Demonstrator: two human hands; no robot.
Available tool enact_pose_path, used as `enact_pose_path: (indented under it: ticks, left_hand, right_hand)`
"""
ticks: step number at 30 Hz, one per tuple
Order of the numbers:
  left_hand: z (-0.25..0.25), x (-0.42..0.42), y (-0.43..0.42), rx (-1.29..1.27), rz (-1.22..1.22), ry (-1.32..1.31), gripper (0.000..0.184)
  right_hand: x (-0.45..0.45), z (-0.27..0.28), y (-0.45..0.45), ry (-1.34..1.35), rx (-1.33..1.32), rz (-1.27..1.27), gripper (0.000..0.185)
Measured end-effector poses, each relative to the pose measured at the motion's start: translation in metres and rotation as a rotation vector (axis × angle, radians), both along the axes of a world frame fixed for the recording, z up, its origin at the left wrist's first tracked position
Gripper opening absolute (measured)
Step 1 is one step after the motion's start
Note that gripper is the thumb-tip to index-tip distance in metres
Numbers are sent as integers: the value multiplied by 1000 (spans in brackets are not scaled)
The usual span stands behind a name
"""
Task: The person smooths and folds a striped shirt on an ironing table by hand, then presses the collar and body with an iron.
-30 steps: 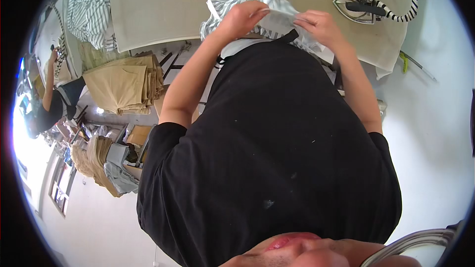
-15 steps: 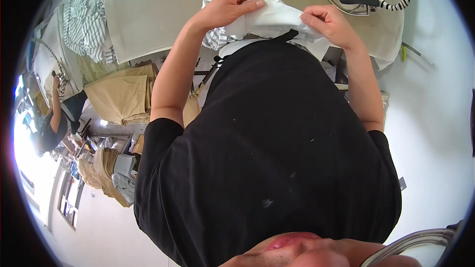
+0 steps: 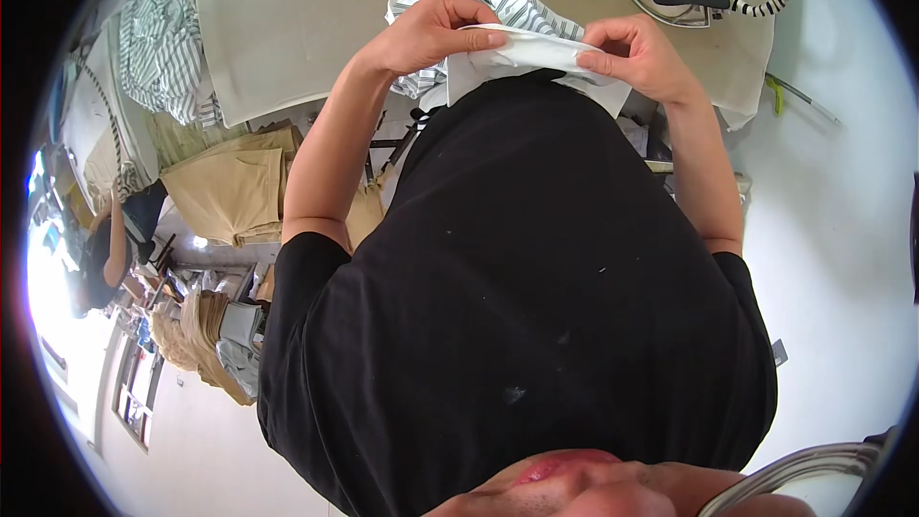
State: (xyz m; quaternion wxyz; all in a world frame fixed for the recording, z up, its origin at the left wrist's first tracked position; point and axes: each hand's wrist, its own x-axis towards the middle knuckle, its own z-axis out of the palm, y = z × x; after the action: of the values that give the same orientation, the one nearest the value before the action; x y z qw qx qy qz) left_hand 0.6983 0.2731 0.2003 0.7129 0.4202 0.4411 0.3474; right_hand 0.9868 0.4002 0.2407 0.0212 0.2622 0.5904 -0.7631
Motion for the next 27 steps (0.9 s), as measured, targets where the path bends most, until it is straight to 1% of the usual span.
enact_pose_path:
  ticks: [3,4,7,8,11,12,15,16,19,20,23,24,27]
  left_hand:
    - [9,0,1,2,19,216,14]
    - [13,0,0,4,19,217,14]
    - [23,-4,-4,247,22,369,11]
    - [25,-5,-5,246,21,369,11]
    - [28,-10,-9,199,-6,261,11]
    - [28,-11,-10,199,-6,262,11]
    - [24,-16,-12,33,-62,-22,15]
    - [21,-16,-11,33,-62,-21,15]
    - [10,-16,-6,-64,-173,-38,18]
    - [11,-12,-5,-63,-172,-38,18]
    - [19,6,3,-12,-218,162,29]
    - [16,6,3,-12,-216,163,29]
    - [2,7,8,-65,-65,125,31]
  right_hand:
    - [-7,13,-7,-123,156,-102,14]
    - [-8,15,-9,-122,158,-102,14]
    - [-8,21,-18,-93,389,-136,15]
    - [-9,23,-21,-92,388,-136,15]
    - [-13,31,-26,-43,453,-101,14]
    - [-12,30,-26,-42,453,-101,14]
    - [-13,27,-27,-10,429,-80,13]
    - [-14,28,-27,-9,429,-80,13]
    - [-15,33,-26,-77,260,-69,15]
    - [-15,32,-26,-77,261,-68,15]
    - [-18,24,-24,-66,265,-101,18]
    - [-18,21,-22,-65,265,-99,18]
    - [-10,15,-12,-156,256,-104,21]
